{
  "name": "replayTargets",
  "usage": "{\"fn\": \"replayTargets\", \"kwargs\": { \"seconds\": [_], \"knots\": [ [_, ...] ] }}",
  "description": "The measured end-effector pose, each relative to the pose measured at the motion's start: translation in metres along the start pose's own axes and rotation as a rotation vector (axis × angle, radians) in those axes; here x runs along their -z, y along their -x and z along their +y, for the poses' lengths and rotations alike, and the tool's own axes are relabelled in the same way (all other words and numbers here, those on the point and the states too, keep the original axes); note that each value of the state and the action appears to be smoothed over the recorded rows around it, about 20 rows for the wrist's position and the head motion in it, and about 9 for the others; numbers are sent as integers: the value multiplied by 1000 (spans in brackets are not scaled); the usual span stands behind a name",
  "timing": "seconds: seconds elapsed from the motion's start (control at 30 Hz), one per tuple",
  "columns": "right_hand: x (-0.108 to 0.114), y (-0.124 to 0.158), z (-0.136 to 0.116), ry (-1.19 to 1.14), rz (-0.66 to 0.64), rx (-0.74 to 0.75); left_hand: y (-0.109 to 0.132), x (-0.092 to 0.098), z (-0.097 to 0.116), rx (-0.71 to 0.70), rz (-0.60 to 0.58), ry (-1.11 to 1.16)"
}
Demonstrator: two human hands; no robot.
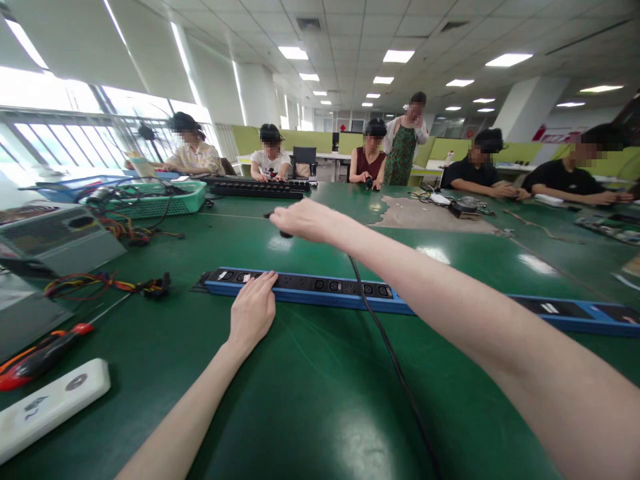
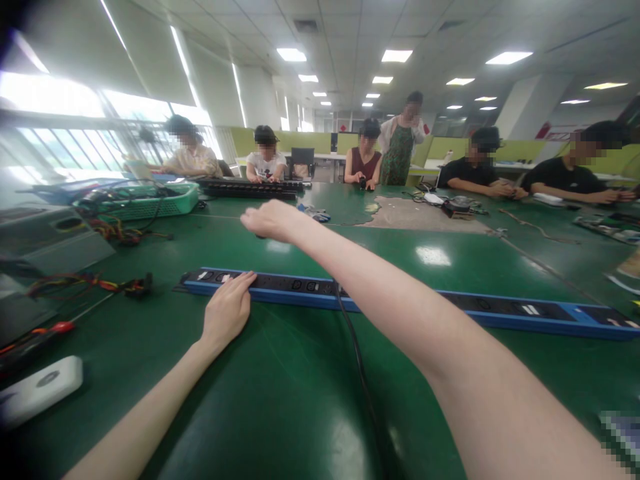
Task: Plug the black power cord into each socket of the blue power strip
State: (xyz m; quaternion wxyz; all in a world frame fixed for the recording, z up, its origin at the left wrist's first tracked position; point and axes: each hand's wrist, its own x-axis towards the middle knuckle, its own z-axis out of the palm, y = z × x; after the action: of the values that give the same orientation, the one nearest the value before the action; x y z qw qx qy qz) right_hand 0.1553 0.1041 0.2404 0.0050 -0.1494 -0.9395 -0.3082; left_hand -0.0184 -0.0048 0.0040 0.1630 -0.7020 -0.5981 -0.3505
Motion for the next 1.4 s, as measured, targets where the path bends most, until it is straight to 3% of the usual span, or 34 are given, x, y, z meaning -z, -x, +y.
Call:
{"fn": "replayTargets", "kwargs": {
  "seconds": [0.13,0.23,0.8,1.4],
  "knots": [
    [-38,3,-40,-94,-92,130,0,0,-2,-10,-3,-1],
    [-49,6,-53,-147,-107,191,0,0,-3,-9,-6,-3],
    [-64,-8,-58,-152,-60,313,0,-3,-2,-1,-12,-23],
    [-70,-9,-70,-171,-33,298,0,-2,5,13,-41,6]
  ]
}}
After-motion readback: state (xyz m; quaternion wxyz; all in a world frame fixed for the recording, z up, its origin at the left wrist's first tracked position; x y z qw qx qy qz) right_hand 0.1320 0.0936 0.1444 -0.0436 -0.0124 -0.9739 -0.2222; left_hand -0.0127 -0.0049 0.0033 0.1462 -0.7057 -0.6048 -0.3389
